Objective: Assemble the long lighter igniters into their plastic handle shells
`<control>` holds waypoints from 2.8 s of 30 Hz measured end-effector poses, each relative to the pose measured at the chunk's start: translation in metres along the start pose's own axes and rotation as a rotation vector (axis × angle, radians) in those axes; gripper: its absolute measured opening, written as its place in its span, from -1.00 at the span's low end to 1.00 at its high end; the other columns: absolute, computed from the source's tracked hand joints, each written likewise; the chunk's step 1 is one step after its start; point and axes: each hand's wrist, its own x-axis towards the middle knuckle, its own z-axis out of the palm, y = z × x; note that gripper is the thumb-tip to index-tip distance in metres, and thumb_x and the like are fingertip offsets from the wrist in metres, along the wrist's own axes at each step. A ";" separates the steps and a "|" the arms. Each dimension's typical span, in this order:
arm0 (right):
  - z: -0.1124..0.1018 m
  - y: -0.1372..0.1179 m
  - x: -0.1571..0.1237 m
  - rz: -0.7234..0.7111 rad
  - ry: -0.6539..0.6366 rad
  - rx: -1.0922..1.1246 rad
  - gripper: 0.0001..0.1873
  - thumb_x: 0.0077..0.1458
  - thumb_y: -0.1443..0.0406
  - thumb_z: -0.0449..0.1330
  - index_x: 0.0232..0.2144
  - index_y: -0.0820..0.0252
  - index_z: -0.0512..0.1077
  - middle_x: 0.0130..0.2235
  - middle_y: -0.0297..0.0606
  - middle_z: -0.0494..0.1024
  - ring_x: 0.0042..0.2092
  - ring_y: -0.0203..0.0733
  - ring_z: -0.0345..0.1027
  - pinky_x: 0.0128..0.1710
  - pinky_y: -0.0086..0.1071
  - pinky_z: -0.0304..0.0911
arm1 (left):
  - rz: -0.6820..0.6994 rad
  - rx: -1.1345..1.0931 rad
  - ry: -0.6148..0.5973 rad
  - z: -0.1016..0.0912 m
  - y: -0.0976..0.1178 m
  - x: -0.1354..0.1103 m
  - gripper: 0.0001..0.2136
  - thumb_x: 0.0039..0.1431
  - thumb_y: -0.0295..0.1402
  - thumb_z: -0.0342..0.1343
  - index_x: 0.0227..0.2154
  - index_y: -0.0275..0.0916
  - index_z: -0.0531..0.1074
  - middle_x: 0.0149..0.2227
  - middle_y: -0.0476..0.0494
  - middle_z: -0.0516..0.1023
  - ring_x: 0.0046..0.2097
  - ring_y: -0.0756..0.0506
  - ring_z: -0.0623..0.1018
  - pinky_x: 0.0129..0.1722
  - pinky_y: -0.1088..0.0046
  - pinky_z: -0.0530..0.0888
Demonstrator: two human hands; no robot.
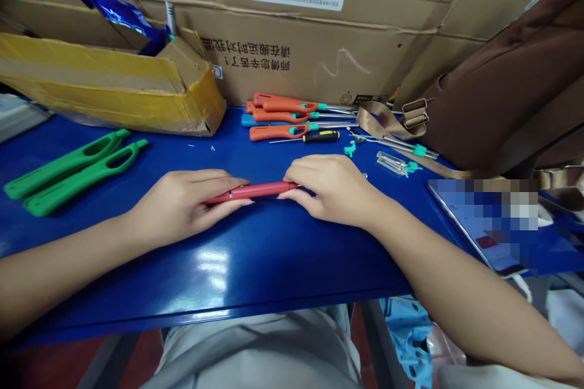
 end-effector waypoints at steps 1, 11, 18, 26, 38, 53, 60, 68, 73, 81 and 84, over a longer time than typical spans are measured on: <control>0.000 0.000 0.000 -0.001 -0.001 0.002 -0.78 0.35 0.19 0.16 -0.28 0.20 0.48 -0.34 -0.20 0.59 -0.32 -0.17 0.45 -0.29 -0.34 0.27 | -0.006 -0.006 0.001 0.000 0.000 0.000 -0.69 0.42 -0.16 0.05 -0.07 -0.27 0.56 -0.18 -0.14 0.67 -0.21 -0.09 0.65 -0.20 0.46 0.52; 0.003 -0.011 0.003 0.022 -0.095 0.024 -0.79 0.36 0.18 0.14 -0.17 0.19 0.49 -0.18 -0.17 0.61 -0.17 -0.14 0.48 -0.20 -0.33 0.31 | -0.053 -0.074 -0.024 0.007 0.006 0.000 -0.71 0.42 -0.18 0.07 -0.07 -0.26 0.56 -0.19 -0.15 0.67 -0.21 -0.09 0.65 -0.22 0.46 0.51; -0.001 -0.005 0.000 -0.007 0.016 0.028 -0.85 0.35 0.25 0.14 -0.22 0.19 0.47 -0.30 -0.22 0.57 -0.30 -0.19 0.43 -0.32 -0.35 0.28 | -0.022 -0.246 0.120 0.003 0.003 0.005 -0.75 0.34 -0.26 0.19 -0.04 -0.28 0.57 -0.18 -0.16 0.69 -0.22 -0.05 0.65 -0.20 0.50 0.54; -0.012 0.000 -0.002 -0.013 0.079 0.019 -0.93 0.31 0.27 0.17 -0.22 0.11 0.46 -0.29 -0.22 0.58 -0.29 -0.15 0.47 -0.31 -0.31 0.34 | 0.082 -0.297 0.172 -0.010 -0.007 0.003 -0.82 0.31 -0.31 0.23 -0.10 -0.20 0.62 -0.12 -0.14 0.71 -0.16 -0.06 0.69 -0.09 0.48 0.61; -0.011 0.002 -0.001 -0.042 0.119 0.021 -0.97 0.29 0.30 0.20 -0.21 0.12 0.44 -0.28 -0.21 0.58 -0.29 -0.15 0.47 -0.29 -0.31 0.38 | 0.099 -0.325 0.194 -0.010 -0.007 0.004 -0.83 0.26 -0.33 0.28 -0.13 -0.22 0.63 -0.13 -0.16 0.71 -0.16 -0.06 0.70 -0.07 0.51 0.61; -0.009 0.007 -0.002 -0.033 0.146 0.005 -0.94 0.28 0.30 0.23 -0.25 0.18 0.45 -0.33 -0.23 0.55 -0.35 -0.21 0.41 -0.33 -0.36 0.32 | 0.173 -0.195 0.138 -0.013 -0.018 0.002 -0.76 0.36 -0.36 0.15 0.02 -0.29 0.52 -0.08 -0.23 0.68 -0.11 -0.08 0.67 -0.05 0.49 0.58; -0.007 0.011 -0.001 -0.018 0.137 0.018 -0.94 0.28 0.30 0.22 -0.27 0.17 0.43 -0.33 -0.25 0.53 -0.35 -0.23 0.40 -0.33 -0.38 0.31 | 0.157 -0.231 0.110 -0.010 -0.023 0.006 -0.78 0.36 -0.35 0.17 -0.02 -0.31 0.54 -0.10 -0.22 0.68 -0.12 -0.07 0.66 -0.05 0.51 0.56; -0.008 0.018 -0.001 0.004 0.153 0.014 -0.93 0.29 0.30 0.21 -0.27 0.16 0.41 -0.34 -0.24 0.52 -0.35 -0.21 0.38 -0.32 -0.36 0.30 | 0.199 -0.207 0.171 -0.007 -0.032 0.005 -0.77 0.35 -0.35 0.18 0.00 -0.34 0.53 -0.16 -0.25 0.67 -0.20 -0.05 0.65 -0.13 0.51 0.56; -0.009 0.016 -0.002 -0.011 0.156 0.014 -0.93 0.28 0.30 0.22 -0.27 0.18 0.42 -0.33 -0.21 0.52 -0.33 -0.19 0.38 -0.31 -0.35 0.31 | 0.260 -0.149 0.221 -0.008 -0.030 0.005 -0.75 0.34 -0.41 0.18 0.04 -0.34 0.50 -0.18 -0.24 0.67 -0.19 -0.06 0.65 -0.12 0.50 0.56; -0.004 0.018 -0.003 0.061 0.080 0.003 -0.91 0.31 0.28 0.18 -0.18 0.18 0.44 -0.22 -0.18 0.55 -0.22 -0.14 0.45 -0.20 -0.30 0.36 | 0.252 -0.150 0.247 -0.008 -0.026 0.005 -0.84 0.32 -0.42 0.19 -0.09 -0.34 0.54 -0.22 -0.24 0.67 -0.25 -0.04 0.64 -0.18 0.52 0.56; -0.001 0.020 -0.002 0.066 0.044 -0.019 -0.87 0.33 0.28 0.15 -0.11 0.18 0.44 -0.12 -0.14 0.57 -0.10 -0.08 0.48 -0.09 -0.26 0.39 | 0.272 -0.134 0.259 -0.005 -0.025 0.005 -0.78 0.31 -0.42 0.22 -0.03 -0.36 0.54 -0.22 -0.24 0.67 -0.24 -0.05 0.64 -0.16 0.52 0.56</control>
